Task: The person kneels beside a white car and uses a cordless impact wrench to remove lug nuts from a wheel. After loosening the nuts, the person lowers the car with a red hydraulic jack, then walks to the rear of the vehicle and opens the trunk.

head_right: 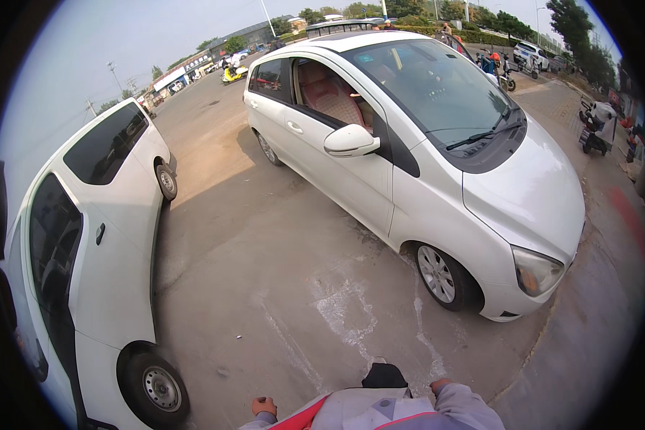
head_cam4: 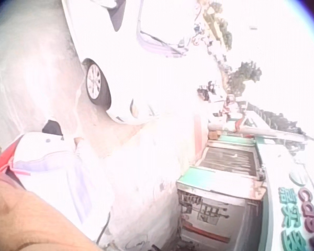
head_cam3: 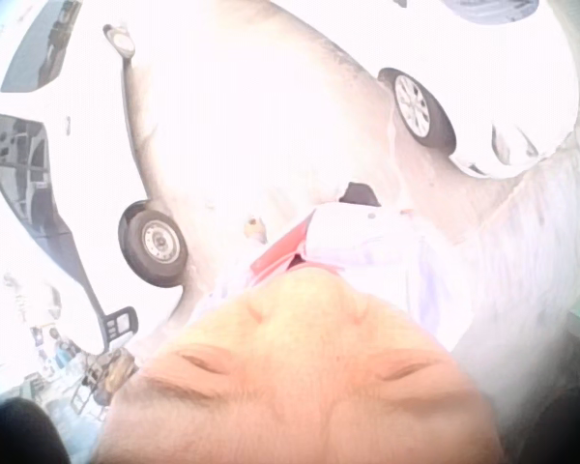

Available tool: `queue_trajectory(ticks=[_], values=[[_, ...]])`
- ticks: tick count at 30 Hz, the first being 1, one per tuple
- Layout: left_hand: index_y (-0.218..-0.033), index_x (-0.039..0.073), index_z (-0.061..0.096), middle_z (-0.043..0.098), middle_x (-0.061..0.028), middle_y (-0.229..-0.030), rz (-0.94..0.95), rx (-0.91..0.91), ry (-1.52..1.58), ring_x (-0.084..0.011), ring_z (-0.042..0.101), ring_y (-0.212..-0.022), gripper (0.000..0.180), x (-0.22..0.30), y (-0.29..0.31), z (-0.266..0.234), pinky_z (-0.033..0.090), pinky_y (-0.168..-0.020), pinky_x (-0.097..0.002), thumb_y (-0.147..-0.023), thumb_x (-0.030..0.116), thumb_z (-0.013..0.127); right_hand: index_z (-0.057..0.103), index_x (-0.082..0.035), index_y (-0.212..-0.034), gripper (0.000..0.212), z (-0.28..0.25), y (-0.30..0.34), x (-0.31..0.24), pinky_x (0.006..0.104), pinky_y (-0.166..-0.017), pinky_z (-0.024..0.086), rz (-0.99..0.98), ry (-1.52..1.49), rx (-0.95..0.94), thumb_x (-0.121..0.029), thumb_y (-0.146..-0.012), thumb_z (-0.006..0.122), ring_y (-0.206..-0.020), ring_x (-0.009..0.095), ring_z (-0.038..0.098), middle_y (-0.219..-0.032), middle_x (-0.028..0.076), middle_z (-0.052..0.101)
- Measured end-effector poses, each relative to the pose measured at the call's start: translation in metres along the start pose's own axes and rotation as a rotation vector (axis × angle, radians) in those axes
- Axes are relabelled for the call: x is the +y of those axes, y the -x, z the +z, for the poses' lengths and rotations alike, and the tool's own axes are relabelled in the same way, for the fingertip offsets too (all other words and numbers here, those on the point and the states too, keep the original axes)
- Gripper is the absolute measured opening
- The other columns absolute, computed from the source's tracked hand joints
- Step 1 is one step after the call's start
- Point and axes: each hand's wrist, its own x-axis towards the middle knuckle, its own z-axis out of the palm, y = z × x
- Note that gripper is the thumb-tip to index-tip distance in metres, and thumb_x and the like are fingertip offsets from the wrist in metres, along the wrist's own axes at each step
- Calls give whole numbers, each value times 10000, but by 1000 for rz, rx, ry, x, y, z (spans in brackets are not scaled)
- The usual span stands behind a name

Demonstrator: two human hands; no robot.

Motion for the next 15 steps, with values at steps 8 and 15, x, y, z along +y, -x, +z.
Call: queue_trajectory(ticks=[8, 15], values=[[-1341, 85, 537, 504, -217, -1364, -519, -348, -394, -344, 471, -1280, 542, 84, -111, 41, 350, -1086, -459, -904, 402, 577, 736, -72, -1157, 485, -402, -185, -231, 433, -1002, 495, 125, -465, 304, -456, -878, 635, -1127, 362, 656, -1171, 189, 709], [-1134, 22, 619, 623, -205, -1063, -448, -196, -334, -335, 613, -999, 381, 216, -333, 112, 488, -899, -439, -837, 259, 640, 734, -45, -1117, 448, -535, -330, -369, 424, -934, 516, 160, -691, 326, -430, -903, 648, -1035, 337, 690, -1073, 179, 733]])
